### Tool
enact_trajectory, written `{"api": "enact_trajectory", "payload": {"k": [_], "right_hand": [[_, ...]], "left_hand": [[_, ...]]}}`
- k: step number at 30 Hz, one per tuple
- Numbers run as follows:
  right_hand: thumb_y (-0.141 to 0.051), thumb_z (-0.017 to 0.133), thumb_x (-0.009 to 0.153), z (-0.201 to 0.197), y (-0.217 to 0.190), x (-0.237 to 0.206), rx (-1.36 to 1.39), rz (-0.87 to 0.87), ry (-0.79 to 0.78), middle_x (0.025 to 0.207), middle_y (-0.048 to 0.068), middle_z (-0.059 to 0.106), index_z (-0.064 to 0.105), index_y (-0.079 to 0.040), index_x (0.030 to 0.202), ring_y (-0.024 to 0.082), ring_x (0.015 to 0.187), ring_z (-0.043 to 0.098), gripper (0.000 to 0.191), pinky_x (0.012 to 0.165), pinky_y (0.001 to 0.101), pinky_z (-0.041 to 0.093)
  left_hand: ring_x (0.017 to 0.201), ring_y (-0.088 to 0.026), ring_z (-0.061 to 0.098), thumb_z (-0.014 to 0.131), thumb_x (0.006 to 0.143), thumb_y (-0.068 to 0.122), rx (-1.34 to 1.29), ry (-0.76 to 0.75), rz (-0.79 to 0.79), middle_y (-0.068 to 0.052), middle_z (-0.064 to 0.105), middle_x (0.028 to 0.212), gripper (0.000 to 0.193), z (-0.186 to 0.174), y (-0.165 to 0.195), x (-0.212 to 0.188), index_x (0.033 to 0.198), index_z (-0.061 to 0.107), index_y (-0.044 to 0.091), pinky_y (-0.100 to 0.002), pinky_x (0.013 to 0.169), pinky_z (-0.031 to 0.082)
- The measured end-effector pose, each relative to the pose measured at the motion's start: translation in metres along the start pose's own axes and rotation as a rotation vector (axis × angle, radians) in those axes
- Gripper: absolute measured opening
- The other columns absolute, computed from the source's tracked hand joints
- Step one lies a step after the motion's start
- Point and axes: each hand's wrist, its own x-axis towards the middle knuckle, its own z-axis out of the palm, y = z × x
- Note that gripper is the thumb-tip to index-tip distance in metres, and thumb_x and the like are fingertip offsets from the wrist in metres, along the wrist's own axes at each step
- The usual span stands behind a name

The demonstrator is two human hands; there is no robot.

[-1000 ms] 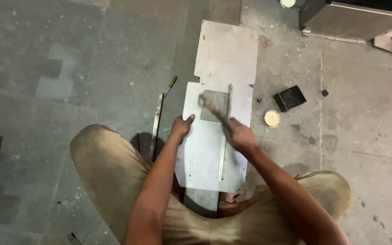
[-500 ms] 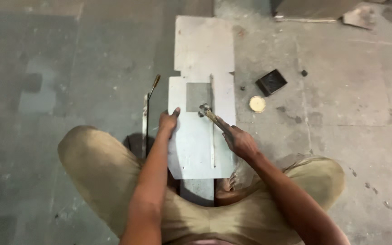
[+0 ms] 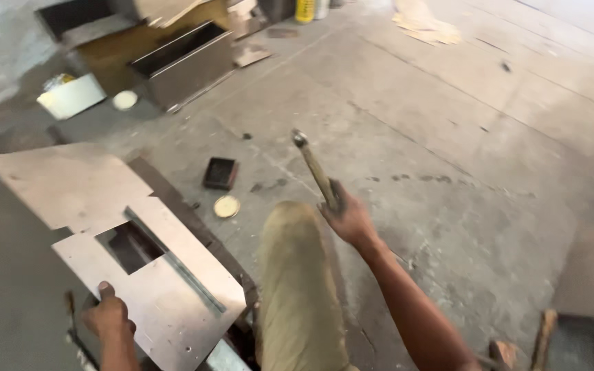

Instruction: The person uses a hammer and a punch to shape and flatten sections of a metal sheet on a floor workspace.

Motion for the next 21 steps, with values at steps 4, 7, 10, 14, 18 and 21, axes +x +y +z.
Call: {"api": "enact_trajectory", "payload": {"k": [4,7,10,14,18,21], "right_hand": [[-0.031,0.075,0.085,0.008,0.11,-0.078,-0.145,0.549,-0.033,0.126,0.021,0.069,0.048,-0.008,0.148,0.035,0.11,0.072,0.072,0.095,0.0427,0.057],[-0.025,0.078,0.082,0.026,0.167,-0.15,-0.126,0.613,-0.003,0.125,0.021,0.069,0.055,-0.004,0.14,0.035,0.113,0.068,0.067,0.096,0.0468,0.055],[-0.028,0.072,0.089,0.044,0.187,-0.201,-0.254,0.949,-0.154,0.122,0.018,0.067,0.056,-0.006,0.135,0.036,0.111,0.066,0.053,0.093,0.0504,0.056],[-0.033,0.059,0.095,0.065,0.194,-0.231,-0.337,0.967,-0.156,0.133,0.015,0.059,0.048,-0.009,0.142,0.035,0.122,0.057,0.054,0.102,0.0493,0.047],[-0.045,0.058,0.093,0.077,0.212,-0.225,-0.515,0.832,-0.141,0.156,0.011,0.037,0.031,-0.012,0.153,0.033,0.143,0.036,0.074,0.115,0.0476,0.032],[-0.056,0.061,0.088,0.081,0.228,-0.193,-0.545,0.733,-0.083,0.166,0.009,0.025,0.02,-0.013,0.158,0.032,0.152,0.022,0.092,0.123,0.0477,0.019]], "left_hand": [[0.09,-0.025,0.066,0.065,0.105,0.03,-0.102,-0.057,0.18,-0.019,0.067,0.121,0.045,0.045,0.03,-0.031,0.13,0.059,-0.007,-0.041,0.065,0.05],[0.096,-0.024,0.065,0.065,0.105,0.026,-0.144,-0.141,0.389,-0.016,0.066,0.12,0.041,0.077,0.062,-0.055,0.128,0.058,-0.007,-0.039,0.078,0.052],[0.093,-0.024,0.064,0.06,0.106,0.022,-0.195,-0.32,0.476,-0.014,0.069,0.118,0.036,0.114,0.098,-0.088,0.128,0.061,-0.006,-0.041,0.08,0.05],[0.09,-0.021,0.064,0.062,0.103,0.018,-0.293,-0.542,0.633,-0.014,0.072,0.111,0.031,0.182,0.142,-0.125,0.122,0.063,-0.007,-0.037,0.079,0.053],[0.092,-0.025,0.071,0.082,0.084,0.022,0.167,-0.577,0.992,-0.014,0.077,0.104,0.036,0.277,0.175,-0.15,0.111,0.073,-0.001,-0.039,0.087,0.056],[0.084,-0.031,0.072,0.085,0.07,0.025,0.193,-0.294,1.103,-0.016,0.076,0.091,0.034,0.373,0.162,-0.186,0.093,0.074,0.002,-0.045,0.079,0.054]]}}
